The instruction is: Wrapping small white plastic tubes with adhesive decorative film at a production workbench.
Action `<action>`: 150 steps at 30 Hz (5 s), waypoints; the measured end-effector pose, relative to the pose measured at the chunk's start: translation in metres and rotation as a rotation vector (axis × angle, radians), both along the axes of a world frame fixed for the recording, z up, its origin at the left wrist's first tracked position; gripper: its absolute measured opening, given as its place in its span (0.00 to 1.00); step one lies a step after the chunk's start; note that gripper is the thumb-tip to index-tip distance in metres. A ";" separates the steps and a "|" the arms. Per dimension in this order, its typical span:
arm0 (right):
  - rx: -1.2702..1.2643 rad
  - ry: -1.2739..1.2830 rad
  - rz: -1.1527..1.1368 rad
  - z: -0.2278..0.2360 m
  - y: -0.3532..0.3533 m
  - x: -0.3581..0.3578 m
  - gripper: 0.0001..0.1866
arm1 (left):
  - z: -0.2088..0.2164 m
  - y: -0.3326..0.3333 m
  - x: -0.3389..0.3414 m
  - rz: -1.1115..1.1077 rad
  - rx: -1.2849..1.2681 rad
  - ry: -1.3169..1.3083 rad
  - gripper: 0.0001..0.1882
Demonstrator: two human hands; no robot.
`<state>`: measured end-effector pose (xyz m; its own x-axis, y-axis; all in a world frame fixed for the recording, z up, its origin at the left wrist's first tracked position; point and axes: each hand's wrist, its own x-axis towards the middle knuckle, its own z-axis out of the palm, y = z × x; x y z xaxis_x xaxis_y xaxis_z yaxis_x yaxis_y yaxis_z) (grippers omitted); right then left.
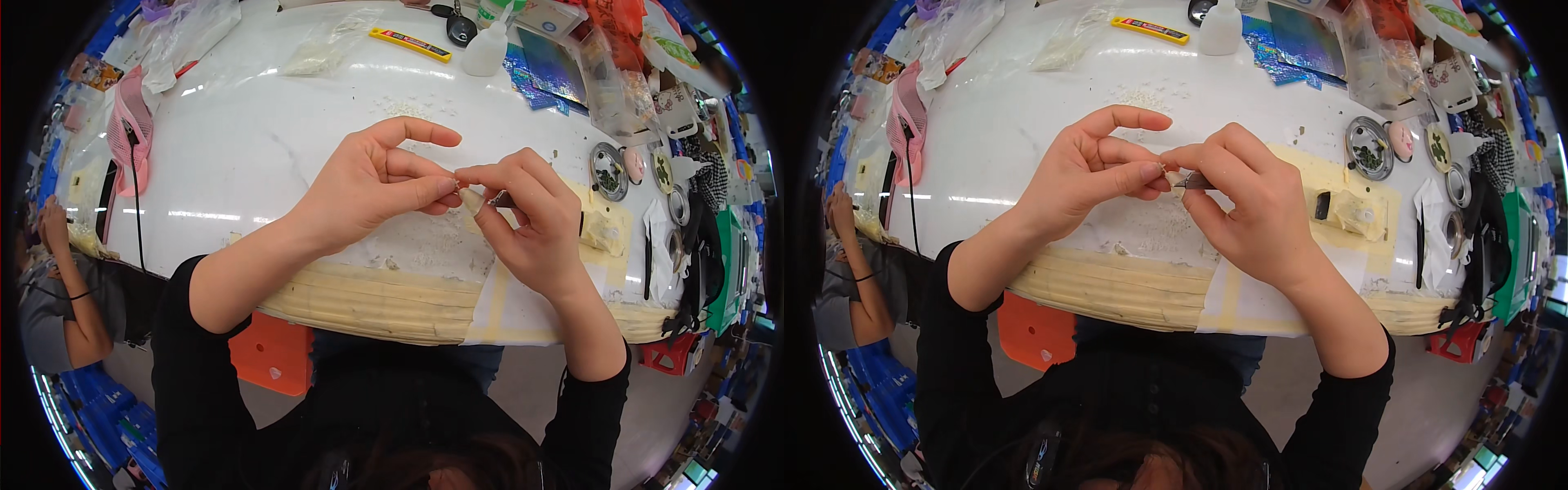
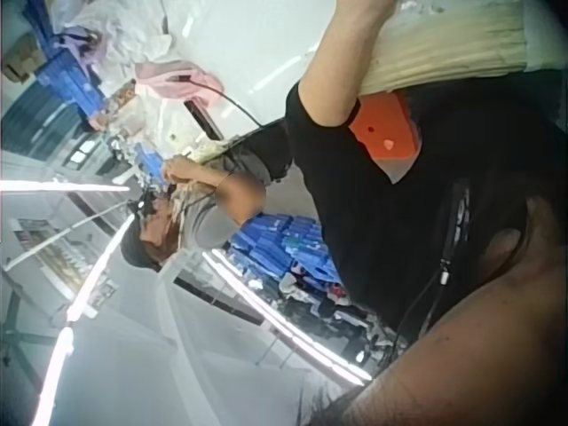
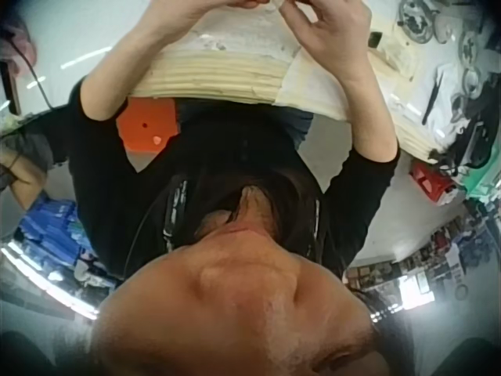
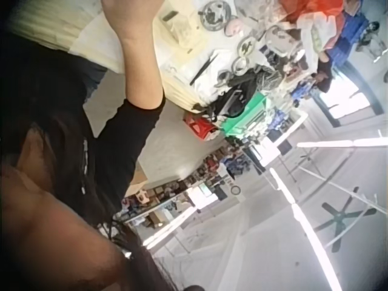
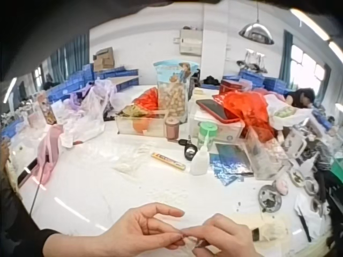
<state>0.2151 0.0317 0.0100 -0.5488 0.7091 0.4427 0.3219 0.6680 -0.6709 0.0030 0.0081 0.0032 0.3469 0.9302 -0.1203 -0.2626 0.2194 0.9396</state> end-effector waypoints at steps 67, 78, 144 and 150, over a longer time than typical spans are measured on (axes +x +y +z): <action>0.253 -0.043 -0.044 0.000 -0.003 -0.001 0.14 | -0.009 -0.007 0.004 0.194 0.786 0.496 0.07; 0.329 -0.322 -0.138 -0.004 -0.003 0.001 0.12 | -0.007 -0.001 0.005 0.260 1.182 0.672 0.13; 0.240 -0.326 -0.072 0.000 -0.003 0.004 0.11 | -0.001 -0.003 0.002 0.156 1.092 0.659 0.09; 0.054 -0.096 -0.058 -0.001 0.003 0.006 0.05 | -0.004 -0.001 0.001 -0.002 0.145 0.132 0.05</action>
<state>0.2207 0.0346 0.0091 -0.5491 0.7175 0.4287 0.4224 0.6808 -0.5984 0.0040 0.0069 -0.0007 0.3393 0.9402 -0.0298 -0.1350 0.0800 0.9876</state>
